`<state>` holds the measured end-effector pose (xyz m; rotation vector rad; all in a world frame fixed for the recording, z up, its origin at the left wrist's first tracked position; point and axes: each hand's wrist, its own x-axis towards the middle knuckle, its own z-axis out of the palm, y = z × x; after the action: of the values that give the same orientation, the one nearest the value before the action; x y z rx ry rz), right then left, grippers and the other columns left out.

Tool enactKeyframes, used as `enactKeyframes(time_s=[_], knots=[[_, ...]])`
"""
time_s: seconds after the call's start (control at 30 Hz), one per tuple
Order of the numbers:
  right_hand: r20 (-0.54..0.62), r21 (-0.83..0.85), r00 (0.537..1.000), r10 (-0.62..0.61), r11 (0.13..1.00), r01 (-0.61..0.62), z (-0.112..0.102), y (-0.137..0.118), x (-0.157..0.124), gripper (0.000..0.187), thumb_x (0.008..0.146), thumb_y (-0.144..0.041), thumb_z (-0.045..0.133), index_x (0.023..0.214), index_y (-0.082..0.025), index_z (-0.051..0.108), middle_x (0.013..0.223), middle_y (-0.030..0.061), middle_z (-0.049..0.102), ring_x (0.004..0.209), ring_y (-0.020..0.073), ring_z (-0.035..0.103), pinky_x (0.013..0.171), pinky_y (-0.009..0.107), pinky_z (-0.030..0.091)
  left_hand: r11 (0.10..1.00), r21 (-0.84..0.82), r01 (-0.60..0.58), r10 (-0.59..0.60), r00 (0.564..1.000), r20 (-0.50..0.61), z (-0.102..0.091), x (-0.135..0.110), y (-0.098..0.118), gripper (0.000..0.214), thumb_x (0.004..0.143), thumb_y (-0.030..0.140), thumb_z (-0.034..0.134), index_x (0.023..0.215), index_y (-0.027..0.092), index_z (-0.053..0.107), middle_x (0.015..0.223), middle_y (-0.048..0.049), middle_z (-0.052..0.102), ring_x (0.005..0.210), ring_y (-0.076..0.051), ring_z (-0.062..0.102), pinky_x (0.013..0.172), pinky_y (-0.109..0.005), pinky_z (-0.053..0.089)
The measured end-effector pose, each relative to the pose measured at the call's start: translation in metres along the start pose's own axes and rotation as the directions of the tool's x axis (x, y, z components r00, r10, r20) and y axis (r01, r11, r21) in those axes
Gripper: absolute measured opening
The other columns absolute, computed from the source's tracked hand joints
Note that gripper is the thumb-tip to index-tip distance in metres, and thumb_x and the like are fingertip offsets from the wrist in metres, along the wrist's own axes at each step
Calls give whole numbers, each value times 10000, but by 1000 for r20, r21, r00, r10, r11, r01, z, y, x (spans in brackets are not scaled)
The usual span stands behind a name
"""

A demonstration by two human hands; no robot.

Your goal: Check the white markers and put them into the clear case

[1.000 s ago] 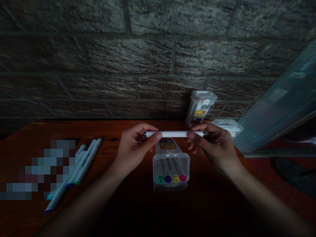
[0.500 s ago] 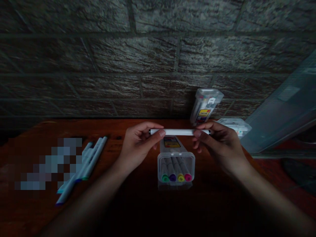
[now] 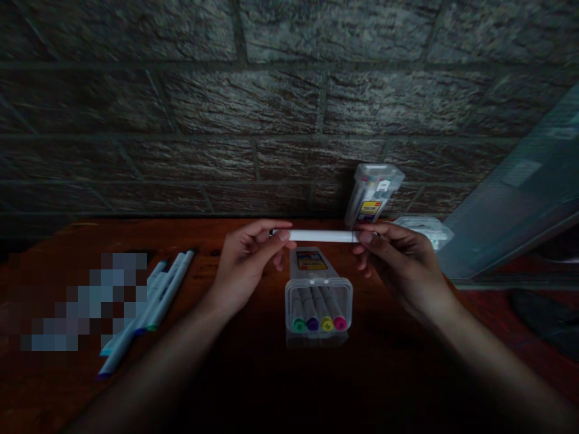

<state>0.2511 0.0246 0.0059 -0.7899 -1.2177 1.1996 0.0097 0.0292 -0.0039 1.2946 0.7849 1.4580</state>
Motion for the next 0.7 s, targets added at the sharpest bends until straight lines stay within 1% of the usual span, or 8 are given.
enactKeyframes(time_s=[0.23,0.37,0.47,0.7], knots=[[-8,77,1000,19,997,-19,0,-2,1,172,832,-313,864,944,-192,815,766,28,788,528,106,685,447,164,548,992,-110,62,-65,997,-28,2,1,5,178,853,266,790,1006,179,820,828,-69,801,513,-83,542,487,-220,487],[-12,120,999,33,992,-31,0,-4,1,160,836,-321,855,918,-193,807,777,35,799,512,113,681,434,172,543,985,-153,78,-81,997,-16,1,1,7,204,860,277,781,1026,165,822,850,-90,809,516,-88,548,487,-223,495],[0,142,999,47,989,-46,0,-5,1,153,853,-315,833,935,-189,807,802,45,809,516,119,685,432,179,546,980,-182,79,-83,997,-12,0,1,8,203,865,271,772,1019,149,822,833,-100,806,516,-92,552,487,-221,495],[7,153,997,72,986,-72,-1,-9,1,179,851,-322,813,963,-182,806,843,60,826,504,127,683,422,192,553,970,-223,99,-102,995,-3,-1,2,8,217,883,240,728,1045,123,813,841,-119,806,519,-101,567,495,-230,499]])
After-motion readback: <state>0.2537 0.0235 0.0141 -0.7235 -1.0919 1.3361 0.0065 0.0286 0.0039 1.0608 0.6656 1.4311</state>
